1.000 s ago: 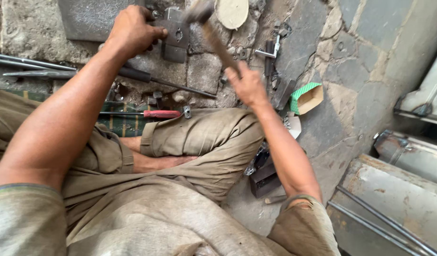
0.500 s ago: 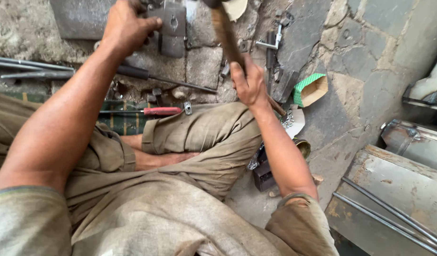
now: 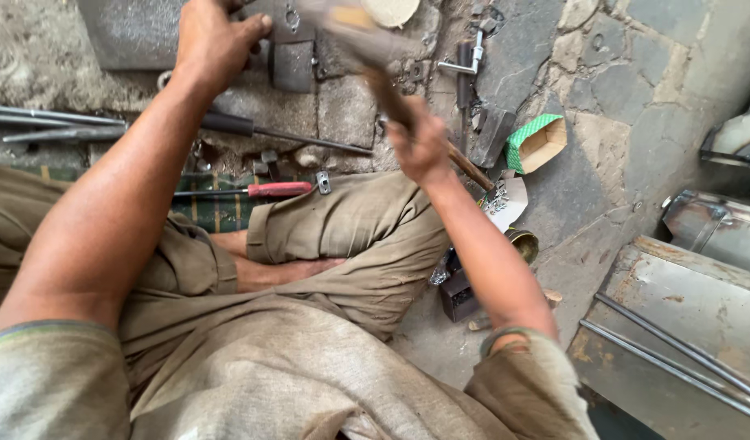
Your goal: The person sits on the floor and uses a hammer and chisel to shape a metal part. They repeatedly strike the part, adjust its position, and insert a small metal pin into a hole. The person also uses a screwdriver to adjust the part.
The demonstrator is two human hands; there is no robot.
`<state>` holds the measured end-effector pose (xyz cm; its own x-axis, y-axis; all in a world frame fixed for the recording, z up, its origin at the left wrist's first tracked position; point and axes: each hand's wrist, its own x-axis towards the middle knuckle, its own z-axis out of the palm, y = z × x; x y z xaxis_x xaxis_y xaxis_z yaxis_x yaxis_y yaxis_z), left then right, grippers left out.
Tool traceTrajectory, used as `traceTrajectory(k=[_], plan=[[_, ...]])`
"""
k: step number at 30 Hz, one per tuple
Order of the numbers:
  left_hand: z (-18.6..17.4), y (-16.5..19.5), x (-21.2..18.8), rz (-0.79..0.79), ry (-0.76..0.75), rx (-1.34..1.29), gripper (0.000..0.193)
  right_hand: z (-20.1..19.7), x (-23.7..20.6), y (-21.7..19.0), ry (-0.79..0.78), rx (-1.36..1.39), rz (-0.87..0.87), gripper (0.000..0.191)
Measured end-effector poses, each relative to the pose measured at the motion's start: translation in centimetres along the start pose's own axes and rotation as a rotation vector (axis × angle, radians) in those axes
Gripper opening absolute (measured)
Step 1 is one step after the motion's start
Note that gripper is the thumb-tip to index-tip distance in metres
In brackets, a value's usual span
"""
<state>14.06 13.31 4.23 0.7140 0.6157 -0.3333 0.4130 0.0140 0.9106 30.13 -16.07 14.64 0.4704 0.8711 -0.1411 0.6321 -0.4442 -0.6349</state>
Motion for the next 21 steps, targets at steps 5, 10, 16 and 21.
traceTrajectory(k=[5,10,16,21], plan=[[-0.1,0.0,-0.2,-0.051,-0.003,0.095,0.033,-0.7,0.5,-0.6,0.025,-0.070,-0.003,0.049],[-0.1,-0.1,-0.1,-0.039,-0.010,0.012,0.033,-0.6,0.6,-1.3,0.098,0.086,-0.045,0.061],[-0.3,0.1,0.2,-0.071,-0.026,-0.027,0.031,0.6,0.7,0.5,-0.084,0.100,0.173,0.065],[-0.5,0.5,0.3,-0.121,-0.078,0.031,0.029,0.6,0.5,0.1,0.049,-0.128,-0.029,0.056]])
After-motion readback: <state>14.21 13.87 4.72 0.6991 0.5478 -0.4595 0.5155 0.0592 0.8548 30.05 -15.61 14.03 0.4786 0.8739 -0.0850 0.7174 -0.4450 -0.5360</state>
